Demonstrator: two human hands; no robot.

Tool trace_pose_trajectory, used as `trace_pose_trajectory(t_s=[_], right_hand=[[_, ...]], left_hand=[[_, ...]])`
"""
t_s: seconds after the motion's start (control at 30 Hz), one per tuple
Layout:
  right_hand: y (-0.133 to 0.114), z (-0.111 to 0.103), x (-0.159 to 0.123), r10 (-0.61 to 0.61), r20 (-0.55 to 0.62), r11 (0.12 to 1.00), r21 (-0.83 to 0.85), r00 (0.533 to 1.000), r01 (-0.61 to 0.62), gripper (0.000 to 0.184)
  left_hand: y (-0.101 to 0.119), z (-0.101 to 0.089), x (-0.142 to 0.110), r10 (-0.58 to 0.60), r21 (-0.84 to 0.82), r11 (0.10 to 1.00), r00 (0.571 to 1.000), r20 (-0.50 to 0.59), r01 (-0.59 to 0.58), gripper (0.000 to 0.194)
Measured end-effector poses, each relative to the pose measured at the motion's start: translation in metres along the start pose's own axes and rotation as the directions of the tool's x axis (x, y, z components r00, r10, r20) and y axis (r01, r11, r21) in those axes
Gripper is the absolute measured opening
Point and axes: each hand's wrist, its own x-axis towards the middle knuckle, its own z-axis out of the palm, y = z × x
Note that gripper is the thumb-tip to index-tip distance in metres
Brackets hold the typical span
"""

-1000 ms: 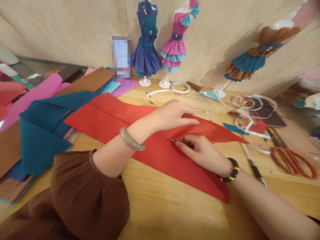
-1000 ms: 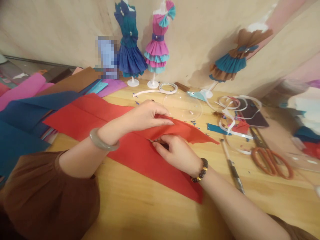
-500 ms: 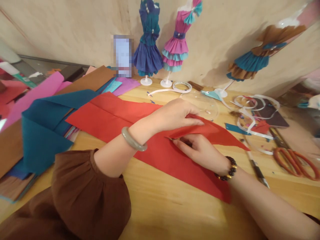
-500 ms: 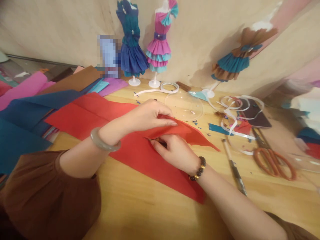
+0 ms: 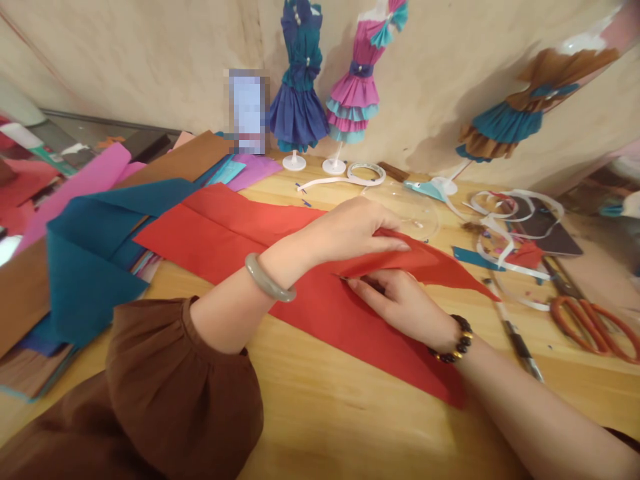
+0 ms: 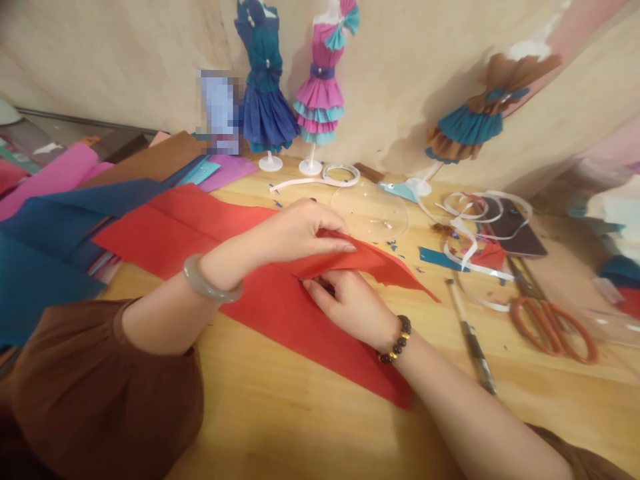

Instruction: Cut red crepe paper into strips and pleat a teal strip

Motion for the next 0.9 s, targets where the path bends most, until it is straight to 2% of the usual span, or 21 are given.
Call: trace_pose_trajectory(t_s=[0.2, 0.43, 0.7, 0.9], right_hand=[[0.0034, 0.0009, 0.0002, 0.039, 0.002, 0.998, -0.045, 0.999, -0.038, 0.037], [0.0000, 0.0019, 0.0027, -0.014, -0.025, 0.999, -0.029, 1.000, 0.013, 0.033], [0.0020, 0.0046, 0.0030, 0.030, -0.019, 0.999, -0.033, 0.999, -0.030, 0.035], [-0.0044, 0.0043, 0.0045, 0.011, -0.028, 1.000, -0.014, 1.000, -0.011, 0.033]], left_hand=[[-0.0001, 0.0007, -0.0001, 0.017, -0.012, 1.000, 1.000, -0.001, -0.017, 0.029], [-0.0001, 0.0023, -0.0005, 0.000, -0.013, 1.000, 1.000, -0.015, -0.001, 0.030], [0.0001, 0.0017, -0.0005, 0.006, -0.030, 1.000, 1.000, -0.012, -0.006, 0.029], [0.0011, 0.0011, -0.0010, 0.008, -0.038, 0.999, 1.000, -0.021, -0.009, 0.027]])
